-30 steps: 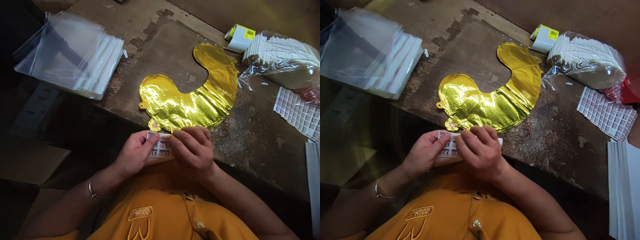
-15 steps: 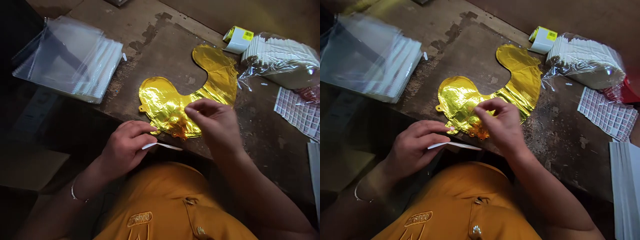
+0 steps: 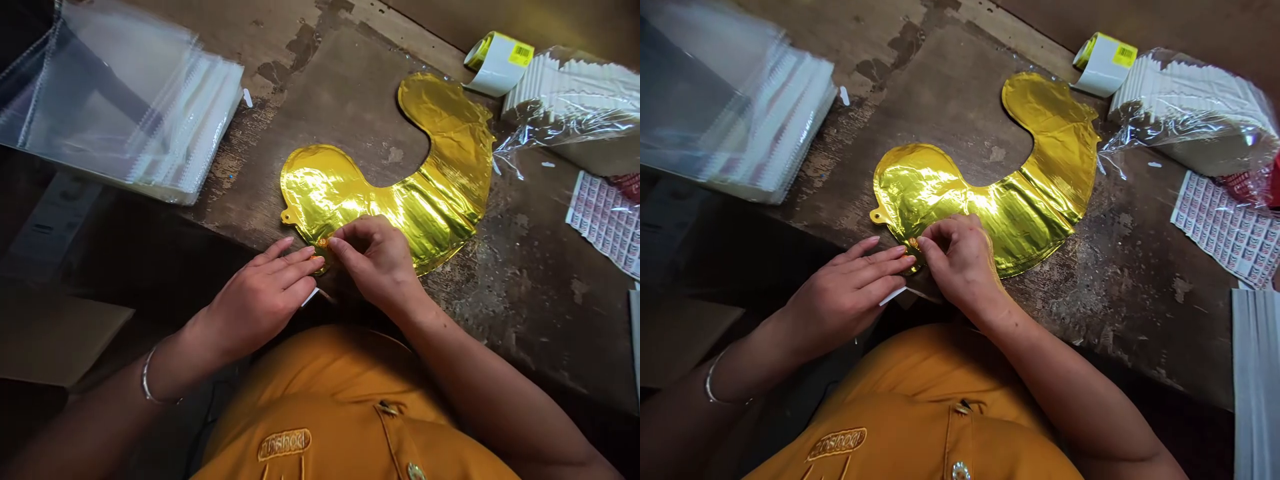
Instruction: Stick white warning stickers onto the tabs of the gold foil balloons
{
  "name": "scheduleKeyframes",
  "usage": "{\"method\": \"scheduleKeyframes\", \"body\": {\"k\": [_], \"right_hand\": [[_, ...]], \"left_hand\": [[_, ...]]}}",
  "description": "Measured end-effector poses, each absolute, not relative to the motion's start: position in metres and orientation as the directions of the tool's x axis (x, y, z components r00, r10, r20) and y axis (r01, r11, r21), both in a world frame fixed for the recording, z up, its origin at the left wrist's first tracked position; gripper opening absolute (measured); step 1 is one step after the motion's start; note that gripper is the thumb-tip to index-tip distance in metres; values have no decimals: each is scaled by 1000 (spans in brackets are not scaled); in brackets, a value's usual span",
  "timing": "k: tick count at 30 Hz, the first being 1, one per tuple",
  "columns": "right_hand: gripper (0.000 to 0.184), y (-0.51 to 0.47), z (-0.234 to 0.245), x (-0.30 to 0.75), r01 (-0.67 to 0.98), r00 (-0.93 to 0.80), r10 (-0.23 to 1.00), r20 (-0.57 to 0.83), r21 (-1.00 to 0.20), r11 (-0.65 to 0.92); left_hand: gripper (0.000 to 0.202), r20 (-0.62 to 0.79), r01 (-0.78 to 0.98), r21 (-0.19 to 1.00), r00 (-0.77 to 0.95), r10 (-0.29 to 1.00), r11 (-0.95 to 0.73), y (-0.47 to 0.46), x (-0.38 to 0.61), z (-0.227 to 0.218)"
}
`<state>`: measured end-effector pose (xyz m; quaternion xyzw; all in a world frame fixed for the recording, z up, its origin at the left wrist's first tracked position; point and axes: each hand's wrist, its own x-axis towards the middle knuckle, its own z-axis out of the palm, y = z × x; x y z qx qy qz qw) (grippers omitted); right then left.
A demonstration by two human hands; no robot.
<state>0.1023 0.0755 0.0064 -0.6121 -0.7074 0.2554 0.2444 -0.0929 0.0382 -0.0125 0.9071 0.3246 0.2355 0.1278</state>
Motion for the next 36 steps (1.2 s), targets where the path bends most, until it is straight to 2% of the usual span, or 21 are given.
{"method": "scheduleKeyframes", "body": {"k": [9,18,32,35,36], "right_hand": [[14,80,12,101,742,-149,988,-49,-666,78],[13,79,11,98,747,-166,985,-42,-657,98],[14,77,11,96,819,-190,982,-1,-552,158],[12,76,10,95,857,-154,988,13,-496,140],[18,77,8,95,874,-130,991,34,-467,131]], "left_hand": [[22,363,521,373,680,638,-768,39,-93,-12],[22,372,518,388,668,644,-762,40,-92,-13],[20,351,526,390,674,650,-756,40,-92,-14],[20,343,534,392,671,657,-749,40,-92,-13],[20,341,535,391,671,658,-749,40,-92,-13]]}}
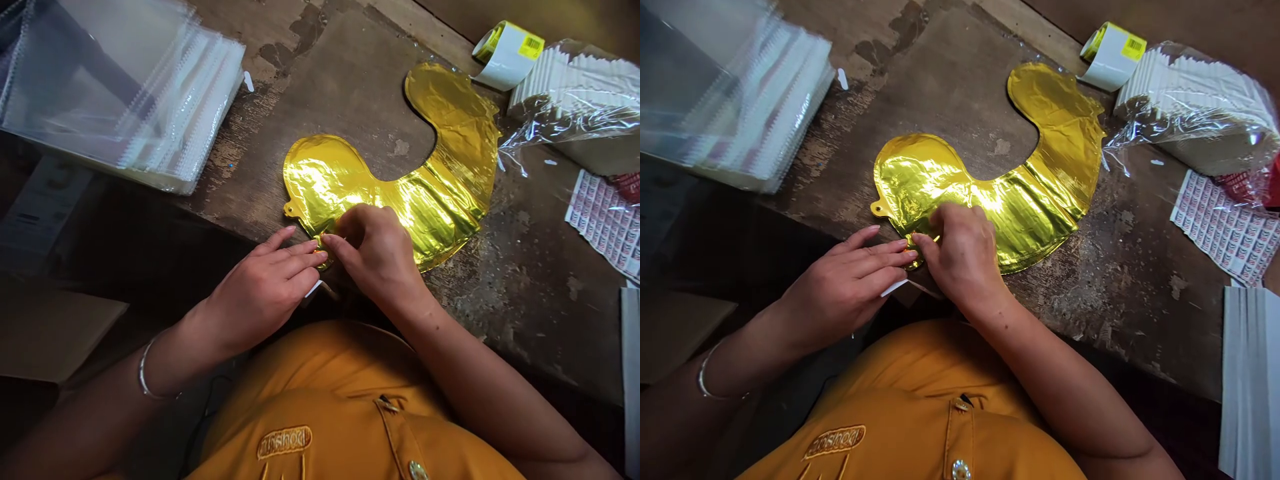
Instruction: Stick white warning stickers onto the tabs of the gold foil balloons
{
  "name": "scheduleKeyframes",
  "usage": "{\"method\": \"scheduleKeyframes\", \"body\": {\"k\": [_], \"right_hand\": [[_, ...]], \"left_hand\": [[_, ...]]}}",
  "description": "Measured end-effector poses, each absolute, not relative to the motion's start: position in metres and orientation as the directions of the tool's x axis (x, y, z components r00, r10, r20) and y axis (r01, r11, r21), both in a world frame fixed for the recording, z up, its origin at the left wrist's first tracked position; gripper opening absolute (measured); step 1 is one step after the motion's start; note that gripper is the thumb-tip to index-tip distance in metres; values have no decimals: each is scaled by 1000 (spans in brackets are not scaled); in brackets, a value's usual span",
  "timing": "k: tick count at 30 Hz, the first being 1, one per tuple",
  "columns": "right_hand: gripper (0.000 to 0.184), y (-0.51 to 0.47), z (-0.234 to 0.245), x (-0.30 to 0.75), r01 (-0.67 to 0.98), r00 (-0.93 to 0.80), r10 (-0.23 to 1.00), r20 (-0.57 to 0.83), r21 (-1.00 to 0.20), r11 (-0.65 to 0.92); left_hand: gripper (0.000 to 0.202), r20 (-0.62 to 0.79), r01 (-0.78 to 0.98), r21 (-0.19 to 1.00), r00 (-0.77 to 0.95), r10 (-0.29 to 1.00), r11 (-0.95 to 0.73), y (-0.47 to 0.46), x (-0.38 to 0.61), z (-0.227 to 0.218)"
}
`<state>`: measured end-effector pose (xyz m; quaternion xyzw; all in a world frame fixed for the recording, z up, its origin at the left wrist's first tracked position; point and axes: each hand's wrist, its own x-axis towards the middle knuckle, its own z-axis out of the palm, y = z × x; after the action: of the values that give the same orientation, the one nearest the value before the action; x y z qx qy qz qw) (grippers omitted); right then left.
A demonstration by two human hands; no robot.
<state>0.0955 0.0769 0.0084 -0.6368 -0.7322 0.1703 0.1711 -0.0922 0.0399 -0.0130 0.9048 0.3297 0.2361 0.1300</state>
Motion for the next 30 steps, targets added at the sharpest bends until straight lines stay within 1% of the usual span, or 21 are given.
{"method": "scheduleKeyframes", "body": {"k": [2,3,4,6,7,8,9,11,12,13,14,18,19,20,21,24,25,27,28,30], "right_hand": [[34,82,5,99,908,-93,992,86,-402,119],[37,85,3,101,924,-77,991,114,-366,114],[34,88,2,105,939,-63,987,149,-326,109],[19,90,5,112,964,-49,965,257,-240,113],[14,89,8,115,968,-83,944,319,-199,152],[14,85,11,118,957,-170,916,365,-161,241],[16,80,14,121,918,-306,873,379,-124,376],[21,66,16,123,752,-603,733,313,-82,654],[24,58,15,123,672,-697,665,268,-81,736],[27,53,12,123,623,-745,623,237,-84,778],[29,48,9,122,612,-757,613,225,-83,787],[26,47,-2,118,642,-723,628,288,-56,765],[25,49,-2,117,644,-714,636,292,-81,760],[24,52,-1,116,654,-695,660,287,-132,745],[23,55,1,115,673,-657,702,275,-207,710],[18,65,8,113,721,-464,865,189,-487,493],[14,69,9,113,713,-408,901,149,-564,416],[12,75,12,114,670,-342,937,65,-683,292],[14,77,13,115,640,-323,946,29,-730,241],[25,82,15,116,581,-291,956,-42,-801,142]], "left_hand": [[20,346,538,389,667,660,-748,40,-92,-12],[19,351,538,390,663,661,-747,41,-92,-12],[19,357,538,393,658,663,-746,41,-92,-12],[17,368,530,405,651,664,-745,42,-93,-14],[16,368,519,418,653,662,-745,42,-94,-16],[16,371,503,438,654,660,-745,42,-95,-18],[15,376,484,462,652,658,-743,41,-96,-20],[17,389,443,517,641,662,-733,40,-99,-26],[18,399,424,546,627,670,-722,39,-100,-28],[19,409,410,577,604,684,-707,38,-101,-30],[18,417,396,608,579,701,-688,37,-101,-30],[13,426,337,713,489,761,-616,35,-102,-26],[12,421,329,725,484,767,-605,35,-102,-24],[12,412,330,732,482,773,-596,36,-102,-21],[12,402,338,735,480,779,-587,36,-101,-20],[12,375,377,732,473,797,-567,37,-99,-16],[11,372,384,730,470,801,-565,37,-99,-16],[11,367,394,729,465,806,-560,36,-98,-15],[11,364,406,724,463,808,-558,36,-97,-14],[10,365,456,686,458,811,-567,36,-97,-9]]}}
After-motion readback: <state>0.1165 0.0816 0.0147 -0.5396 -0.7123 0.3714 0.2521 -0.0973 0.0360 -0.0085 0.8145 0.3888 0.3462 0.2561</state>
